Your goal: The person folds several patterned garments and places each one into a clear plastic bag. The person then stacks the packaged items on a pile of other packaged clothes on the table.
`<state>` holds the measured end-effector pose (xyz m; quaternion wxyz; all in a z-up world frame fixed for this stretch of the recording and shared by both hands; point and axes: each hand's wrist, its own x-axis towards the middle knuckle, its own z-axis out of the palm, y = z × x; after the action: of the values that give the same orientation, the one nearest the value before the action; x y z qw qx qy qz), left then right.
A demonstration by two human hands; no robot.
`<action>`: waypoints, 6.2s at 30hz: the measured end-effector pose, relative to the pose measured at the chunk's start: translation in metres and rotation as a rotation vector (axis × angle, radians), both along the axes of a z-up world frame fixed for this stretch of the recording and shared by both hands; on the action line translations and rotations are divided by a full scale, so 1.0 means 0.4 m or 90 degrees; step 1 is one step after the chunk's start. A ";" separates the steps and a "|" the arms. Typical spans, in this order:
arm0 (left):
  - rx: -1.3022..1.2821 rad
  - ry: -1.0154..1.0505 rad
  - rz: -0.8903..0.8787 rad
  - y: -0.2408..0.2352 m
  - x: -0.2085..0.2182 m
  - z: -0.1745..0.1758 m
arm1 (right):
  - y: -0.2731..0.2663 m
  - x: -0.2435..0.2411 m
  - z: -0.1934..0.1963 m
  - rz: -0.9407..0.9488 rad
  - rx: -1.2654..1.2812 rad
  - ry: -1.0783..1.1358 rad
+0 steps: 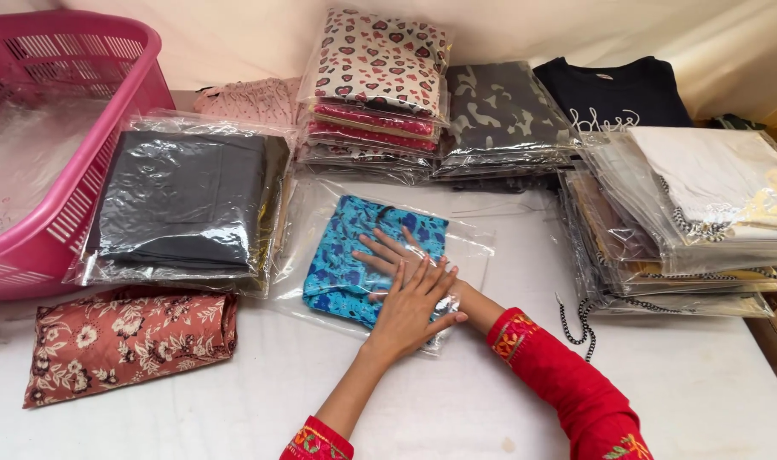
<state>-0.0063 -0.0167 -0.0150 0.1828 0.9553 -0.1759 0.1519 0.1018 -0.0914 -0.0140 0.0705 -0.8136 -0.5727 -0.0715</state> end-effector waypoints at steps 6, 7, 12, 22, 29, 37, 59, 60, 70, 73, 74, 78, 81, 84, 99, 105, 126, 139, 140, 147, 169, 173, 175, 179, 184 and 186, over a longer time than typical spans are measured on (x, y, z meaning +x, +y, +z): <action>0.033 -0.026 -0.114 -0.097 -0.047 0.007 | -0.185 -0.048 -0.056 -0.064 -0.001 -0.207; -0.019 0.008 -0.154 -0.101 -0.056 0.020 | -0.215 -0.060 -0.044 -0.040 -0.011 -0.165; 0.145 -0.148 -0.056 -0.016 -0.017 0.043 | -0.262 -0.107 0.005 -0.048 -0.058 -0.004; 0.011 0.004 0.005 0.036 0.001 0.029 | -0.093 -0.089 -0.003 -0.045 0.039 0.098; 0.034 0.003 -0.021 0.018 0.002 0.021 | -0.053 -0.051 -0.113 -0.076 0.080 -0.054; 0.014 0.066 -0.028 0.014 -0.010 0.017 | -0.299 -0.176 0.053 -0.131 -0.079 0.149; -0.031 0.075 -0.261 0.027 -0.266 0.029 | -0.352 -0.128 0.110 -0.242 0.126 0.235; -0.034 0.071 -0.265 0.053 -0.271 0.044 | -0.372 -0.146 0.117 -0.246 0.123 0.231; -0.162 0.157 -0.098 0.194 -0.411 0.019 | -0.469 -0.197 0.062 -0.171 0.252 0.532; -0.117 0.055 -0.076 0.169 -0.418 0.015 | -0.478 -0.201 0.052 -0.176 0.295 0.539; -0.068 -0.026 -0.062 0.160 -0.414 0.016 | -0.478 -0.202 0.049 -0.182 0.315 0.533; -0.113 -0.047 -0.061 0.044 -0.324 0.103 | -0.473 -0.238 0.057 -0.197 0.380 0.400; 0.030 -0.187 -0.066 -0.013 -0.263 0.039 | -0.484 -0.275 0.003 -0.205 0.487 0.237; 0.172 -0.177 -0.037 -0.019 -0.228 -0.003 | -0.485 -0.319 -0.040 -0.136 0.577 0.083; -0.080 -0.187 0.013 -0.031 -0.260 0.091 | -0.359 -0.447 0.117 0.235 0.170 -0.263; -0.068 -0.198 0.021 -0.040 -0.259 0.047 | -0.438 -0.448 0.039 -0.056 0.153 0.078; -0.117 -0.032 0.003 -0.045 -0.283 0.008 | -0.413 -0.430 0.138 -0.087 0.080 0.069; -0.026 -0.283 0.006 -0.052 -0.281 -0.003 | -0.328 -0.325 0.044 -0.230 -0.005 0.114; -0.023 -0.281 0.008 -0.053 -0.280 -0.003 | -0.338 -0.310 0.004 -0.217 0.003 0.057; -0.049 -0.275 0.015 -0.058 -0.279 0.007 | -0.269 -0.331 0.071 -0.254 0.098 0.060; -0.022 -0.072 -0.061 -0.041 -0.313 -0.074 | -0.433 -0.363 0.061 -0.265 -0.063 0.087; -0.004 0.108 -0.153 0.007 -0.336 -0.033 | -0.613 -0.352 0.006 -0.270 -0.213 0.189; -0.010 0.116 -0.171 0.018 -0.346 -0.021 | -0.575 -0.341 0.113 -0.218 -0.069 0.102; -0.010 0.137 -0.197 0.039 -0.354 0.006 | -0.500 -0.255 0.196 -0.157 0.046 0.269; 0.037 0.084 -0.138 0.121 -0.352 0.000 | -0.500 -0.233 0.132 -0.187 -0.017 0.351; 0.086 -0.008 -0.081 0.158 -0.351 -0.017 | -0.505 -0.245 0.132 -0.192 -0.002 0.361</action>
<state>-0.1467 0.0464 -0.0217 0.1263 0.9513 -0.2474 0.1336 0.0040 -0.2934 0.0389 0.2145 -0.8770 -0.4031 0.1493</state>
